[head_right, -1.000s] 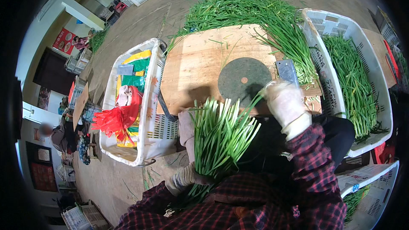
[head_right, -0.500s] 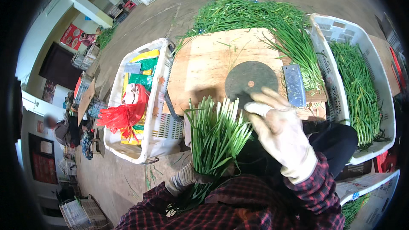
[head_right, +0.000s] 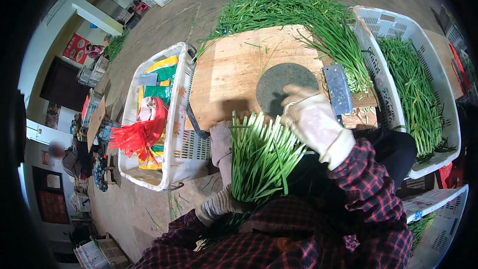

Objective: The person gathers stalks of green vegetables into a bundle, uses a cleaver to trim the roots on a wooden board, secures the bundle with a red tie, and places it into a white plastic crate.

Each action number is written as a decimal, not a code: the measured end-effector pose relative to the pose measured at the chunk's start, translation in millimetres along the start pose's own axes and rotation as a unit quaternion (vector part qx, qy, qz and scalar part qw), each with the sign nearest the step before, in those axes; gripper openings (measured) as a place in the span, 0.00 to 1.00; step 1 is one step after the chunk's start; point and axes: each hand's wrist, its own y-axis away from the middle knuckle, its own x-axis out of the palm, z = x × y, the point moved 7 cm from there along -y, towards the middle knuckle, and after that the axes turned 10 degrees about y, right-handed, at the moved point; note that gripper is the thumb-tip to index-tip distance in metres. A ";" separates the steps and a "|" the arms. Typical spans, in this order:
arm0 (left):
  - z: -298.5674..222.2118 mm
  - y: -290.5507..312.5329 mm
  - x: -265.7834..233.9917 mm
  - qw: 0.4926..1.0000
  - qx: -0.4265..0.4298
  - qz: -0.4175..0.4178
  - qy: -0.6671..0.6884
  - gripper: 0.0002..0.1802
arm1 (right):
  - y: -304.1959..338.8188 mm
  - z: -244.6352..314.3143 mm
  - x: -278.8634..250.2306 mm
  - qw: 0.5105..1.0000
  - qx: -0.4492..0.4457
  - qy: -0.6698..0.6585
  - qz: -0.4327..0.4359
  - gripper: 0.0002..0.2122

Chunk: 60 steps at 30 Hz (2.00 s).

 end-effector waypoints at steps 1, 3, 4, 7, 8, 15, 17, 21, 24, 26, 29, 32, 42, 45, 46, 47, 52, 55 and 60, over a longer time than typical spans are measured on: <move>2.4 9.3 5.5 0.996 0.056 -0.073 -0.008 0.23 | -0.9 -13.8 -13.3 0.999 0.007 0.029 -0.039 0.08; -1.4 -6.2 -2.9 0.988 -0.091 0.123 0.035 0.23 | 8.3 -48.8 -53.7 0.988 0.117 -0.019 -0.099 0.09; -6.0 -9.8 -10.0 0.960 -0.161 0.221 0.057 0.23 | 15.0 -57.4 -72.3 0.972 0.196 -0.050 -0.116 0.09; -2.1 -3.0 -1.4 0.943 -0.197 0.253 0.092 0.23 | 42.9 -28.2 -57.8 0.926 0.319 -0.196 0.044 0.14; 1.5 -2.7 2.6 0.964 -0.153 0.199 0.086 0.23 | 51.6 -12.3 -53.9 0.963 0.222 -0.150 0.022 0.15; -4.7 19.0 0.2 0.939 0.132 0.103 -0.300 0.25 | 89.6 24.1 38.7 0.768 0.404 -0.492 0.067 0.07; -3.5 0.3 -9.5 0.982 -0.044 0.180 -0.046 0.27 | 83.7 8.0 24.4 0.765 0.378 -0.520 -0.038 0.06; 2.1 28.8 8.4 0.980 0.135 -0.019 -0.143 0.30 | 95.7 -83.4 -49.0 0.808 0.433 -0.363 -0.168 0.05; -0.2 14.9 1.9 0.990 0.059 0.088 -0.092 0.27 | 119.5 -134.8 -99.6 0.831 0.480 -0.098 -0.265 0.07; -3.5 0.1 0.5 0.950 -0.092 0.300 0.000 0.24 | 106.6 -109.8 -91.6 0.858 0.511 -0.020 -0.048 0.07; -23.5 -21.3 -23.1 0.973 0.065 0.212 -0.060 0.24 | 84.0 -23.8 -30.3 0.897 0.214 -0.109 0.370 0.14; -13.8 -14.1 -14.0 0.976 0.060 0.203 -0.042 0.23 | 40.5 6.5 -45.7 0.966 0.169 -0.145 0.132 0.13; -16.0 -11.0 -21.8 0.979 0.101 0.162 -0.068 0.23 | -1.9 19.9 23.8 0.997 -0.040 0.060 0.038 0.04; -20.2 -28.9 -34.0 0.987 0.079 0.137 -0.031 0.21 | -1.5 2.3 14.8 0.998 -0.008 0.050 0.023 0.03; -19.1 -30.8 -32.4 0.990 0.066 0.124 -0.005 0.21 | 1.6 -15.7 6.4 0.996 0.047 0.072 0.016 0.02; -13.2 -28.2 -25.6 0.993 0.050 0.107 0.019 0.21 | -0.8 -24.3 -23.4 0.994 0.046 0.099 -0.008 0.02; -1.1 -15.8 -8.9 0.992 0.027 0.113 0.047 0.24 | -9.5 18.9 -32.9 0.996 0.064 -0.064 0.020 0.13; -4.8 -20.7 -12.4 0.989 0.054 0.137 0.011 0.24 | -16.3 48.8 2.9 0.996 -0.040 -0.045 0.059 0.10; 9.4 30.8 28.0 0.944 0.229 0.090 -0.221 0.23 | -25.7 1.3 -9.0 0.992 0.026 0.052 -0.115 0.03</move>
